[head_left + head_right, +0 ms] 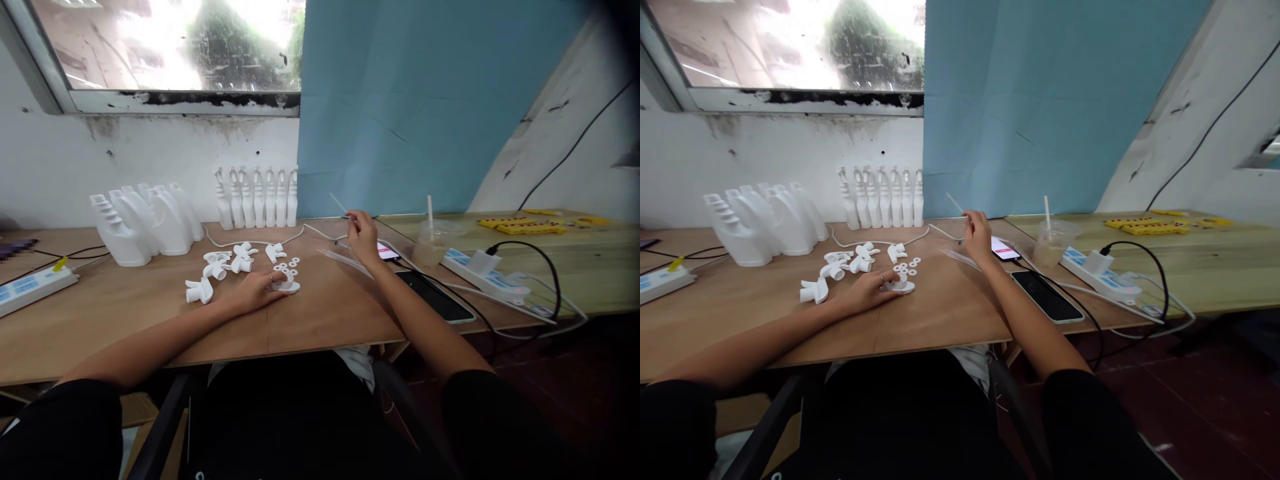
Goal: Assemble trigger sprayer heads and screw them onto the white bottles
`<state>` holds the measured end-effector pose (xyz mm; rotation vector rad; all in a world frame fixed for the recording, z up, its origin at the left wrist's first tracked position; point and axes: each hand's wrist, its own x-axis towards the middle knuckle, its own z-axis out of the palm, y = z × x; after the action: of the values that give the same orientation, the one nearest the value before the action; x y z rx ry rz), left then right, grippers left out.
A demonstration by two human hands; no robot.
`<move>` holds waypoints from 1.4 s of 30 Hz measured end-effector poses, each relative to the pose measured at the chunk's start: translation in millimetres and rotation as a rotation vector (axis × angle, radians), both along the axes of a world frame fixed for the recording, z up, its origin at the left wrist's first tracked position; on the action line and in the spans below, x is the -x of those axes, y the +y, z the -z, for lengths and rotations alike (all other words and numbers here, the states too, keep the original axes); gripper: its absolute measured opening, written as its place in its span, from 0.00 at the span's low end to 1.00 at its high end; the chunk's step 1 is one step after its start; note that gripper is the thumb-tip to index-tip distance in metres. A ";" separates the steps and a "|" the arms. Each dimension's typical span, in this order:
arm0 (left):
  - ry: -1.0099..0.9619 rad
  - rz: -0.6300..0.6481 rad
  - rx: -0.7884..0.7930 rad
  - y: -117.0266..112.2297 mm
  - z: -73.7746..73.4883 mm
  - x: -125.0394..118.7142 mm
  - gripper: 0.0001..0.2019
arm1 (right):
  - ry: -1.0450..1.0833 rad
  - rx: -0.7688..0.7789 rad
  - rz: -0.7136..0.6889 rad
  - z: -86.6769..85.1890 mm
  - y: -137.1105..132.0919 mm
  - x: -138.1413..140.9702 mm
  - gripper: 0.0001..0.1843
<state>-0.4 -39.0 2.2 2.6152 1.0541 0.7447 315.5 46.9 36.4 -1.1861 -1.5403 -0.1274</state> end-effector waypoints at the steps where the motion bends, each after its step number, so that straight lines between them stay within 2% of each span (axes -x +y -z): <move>1: 0.005 -0.012 0.013 -0.5 -1.2 -0.5 0.15 | 0.117 -0.011 -0.065 -1.9 1.3 0.7 0.16; 6: -0.029 -0.080 0.130 -3.6 -7.5 -3.5 0.24 | 0.712 0.045 -0.551 -6.9 7.5 6.1 0.14; 9: -0.044 -0.085 0.147 -3.4 -7.7 -4.2 0.29 | 0.854 0.138 -0.695 -4.8 2.3 13.2 0.17; 13: -0.039 -0.067 0.131 -2.3 -6.6 -4.1 0.28 | 0.711 0.337 -0.744 2.8 -14.5 32.2 0.20; 16: -0.041 -0.073 0.127 -2.8 -6.7 -4.5 0.27 | 0.583 0.423 -0.775 7.3 -30.4 53.0 0.21; 24: -0.038 -0.050 0.125 -6.1 -10.0 -7.2 0.22 | 0.420 0.346 -0.932 10.5 -66.0 101.6 0.20; 42: -0.059 -0.017 0.122 -2.9 -6.4 -5.7 0.20 | 0.367 0.392 -0.944 16.9 -63.1 105.8 0.20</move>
<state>5.3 -41.9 8.6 2.4693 1.0717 0.7324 209.7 -16.2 19.5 -0.6020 -1.6696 0.9944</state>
